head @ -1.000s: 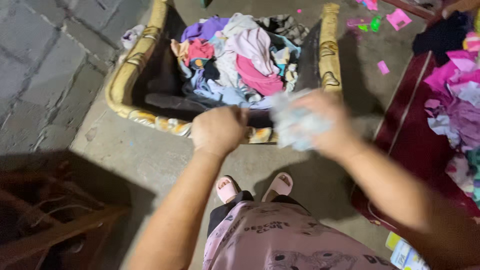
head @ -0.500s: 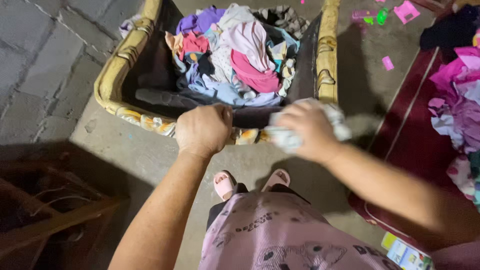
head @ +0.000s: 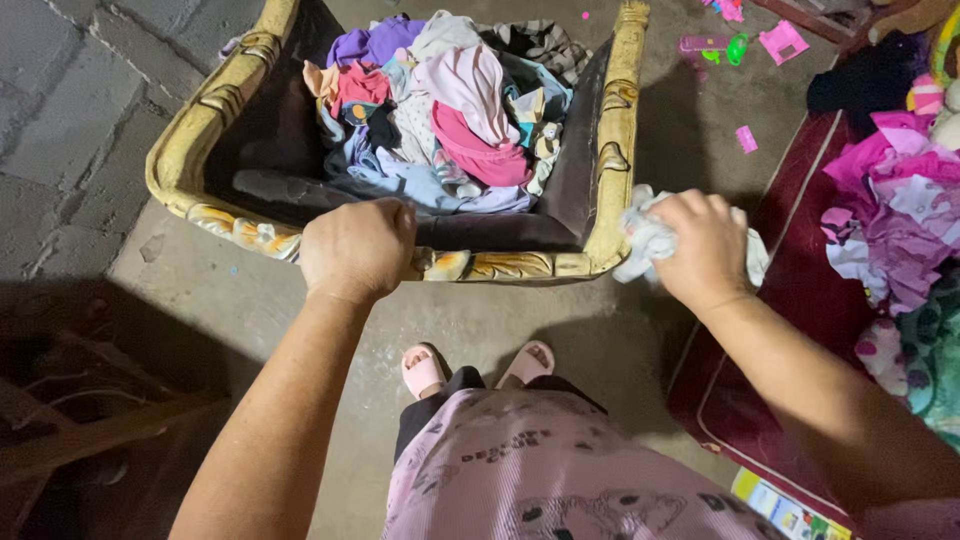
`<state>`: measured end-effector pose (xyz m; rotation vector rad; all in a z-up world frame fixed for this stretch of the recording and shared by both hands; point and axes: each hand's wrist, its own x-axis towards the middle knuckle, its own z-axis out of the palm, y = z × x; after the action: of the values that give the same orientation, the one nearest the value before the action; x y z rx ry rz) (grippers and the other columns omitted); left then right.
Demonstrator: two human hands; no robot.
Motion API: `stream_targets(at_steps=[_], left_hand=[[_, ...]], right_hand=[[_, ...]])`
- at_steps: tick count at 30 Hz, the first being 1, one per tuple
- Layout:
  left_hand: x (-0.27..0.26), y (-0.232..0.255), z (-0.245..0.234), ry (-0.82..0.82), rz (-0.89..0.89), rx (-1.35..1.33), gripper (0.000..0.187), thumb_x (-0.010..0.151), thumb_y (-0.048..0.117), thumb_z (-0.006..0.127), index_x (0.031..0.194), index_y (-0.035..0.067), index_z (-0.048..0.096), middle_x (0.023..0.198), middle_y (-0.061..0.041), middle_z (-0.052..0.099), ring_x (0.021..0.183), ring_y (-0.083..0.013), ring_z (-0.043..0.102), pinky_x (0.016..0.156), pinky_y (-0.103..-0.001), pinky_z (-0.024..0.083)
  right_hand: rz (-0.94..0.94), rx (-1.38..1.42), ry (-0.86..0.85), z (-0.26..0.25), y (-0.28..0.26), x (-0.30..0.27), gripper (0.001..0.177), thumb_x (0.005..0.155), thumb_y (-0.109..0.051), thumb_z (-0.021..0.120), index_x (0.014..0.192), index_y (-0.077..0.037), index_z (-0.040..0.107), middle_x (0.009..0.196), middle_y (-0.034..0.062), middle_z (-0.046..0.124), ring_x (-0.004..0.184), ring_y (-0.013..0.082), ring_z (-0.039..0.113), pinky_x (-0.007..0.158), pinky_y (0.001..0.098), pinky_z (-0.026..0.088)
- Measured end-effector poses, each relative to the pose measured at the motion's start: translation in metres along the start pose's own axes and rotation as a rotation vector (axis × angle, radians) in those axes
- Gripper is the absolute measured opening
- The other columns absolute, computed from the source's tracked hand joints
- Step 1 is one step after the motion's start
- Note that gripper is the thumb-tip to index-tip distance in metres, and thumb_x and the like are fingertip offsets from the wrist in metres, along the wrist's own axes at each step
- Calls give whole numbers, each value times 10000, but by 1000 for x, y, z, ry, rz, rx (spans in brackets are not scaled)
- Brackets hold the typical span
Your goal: The person wipes the top and sides of a wooden chair with a cloth, then moves to a wicker laundry basket and wipes its rim and sides. The person uses a cloth to clean the surfaces of both items.
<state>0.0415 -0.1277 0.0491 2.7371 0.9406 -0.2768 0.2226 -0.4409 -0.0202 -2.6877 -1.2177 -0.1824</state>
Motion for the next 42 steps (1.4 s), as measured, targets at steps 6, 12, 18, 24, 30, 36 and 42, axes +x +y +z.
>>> stream_targets(at_steps=[6, 12, 18, 24, 30, 36, 42], left_hand=[[0, -3, 6, 28, 10, 26, 416, 995, 462, 456, 981, 201, 781, 887, -181, 739, 839, -412, 702, 755, -540, 531], [1, -4, 5, 110, 67, 121, 415, 1024, 459, 473, 959, 193, 785, 833, -176, 741, 791, -392, 714, 754, -523, 536], [5, -4, 4, 120, 17, 54, 371, 964, 453, 516, 934, 204, 790, 834, -175, 735, 781, -391, 709, 725, -521, 542], [-2, -2, 2, 111, 39, 78, 377, 972, 453, 512, 930, 192, 781, 834, -172, 741, 787, -390, 711, 735, -525, 536], [-1, 2, 5, 44, -2, 76, 372, 969, 453, 506, 940, 216, 791, 864, -167, 741, 819, -389, 712, 744, -526, 540], [-1, -1, 1, 51, -15, 27, 368, 947, 474, 514, 970, 232, 791, 883, -156, 741, 828, -396, 705, 737, -526, 543], [2, 3, -2, 44, -26, 56, 381, 961, 468, 503, 952, 214, 787, 876, -161, 742, 825, -393, 705, 742, -527, 535]], right_hand=[[-315, 445, 334, 14, -118, -1, 527, 717, -435, 807, 1129, -132, 679, 1159, 122, 623, 1148, 350, 529, 975, 520, 384], [-202, 4, 48, 12, -50, 18, 217, 798, -263, 745, 1014, -239, 731, 1092, 33, 664, 1105, 303, 585, 904, 538, 387], [-127, 303, 339, -25, -20, -1, 246, 936, -294, 771, 1131, -172, 683, 1222, 43, 645, 1144, 312, 578, 982, 461, 397], [-421, 185, 240, 12, -91, 2, 343, 831, -352, 789, 1161, -447, 783, 1261, -75, 679, 1208, 233, 538, 1045, 440, 339], [-336, 282, -66, -3, -61, -4, 464, 612, -377, 830, 1075, -397, 801, 1231, -45, 645, 1218, 260, 497, 992, 508, 291], [-409, 327, -145, -6, -63, 12, 543, 605, -263, 832, 1127, -407, 794, 1332, -28, 625, 1265, 261, 481, 1046, 523, 270], [-399, 217, -192, -15, -46, 7, 449, 716, -308, 808, 1140, -451, 763, 1292, -41, 618, 1260, 266, 471, 1071, 537, 254]])
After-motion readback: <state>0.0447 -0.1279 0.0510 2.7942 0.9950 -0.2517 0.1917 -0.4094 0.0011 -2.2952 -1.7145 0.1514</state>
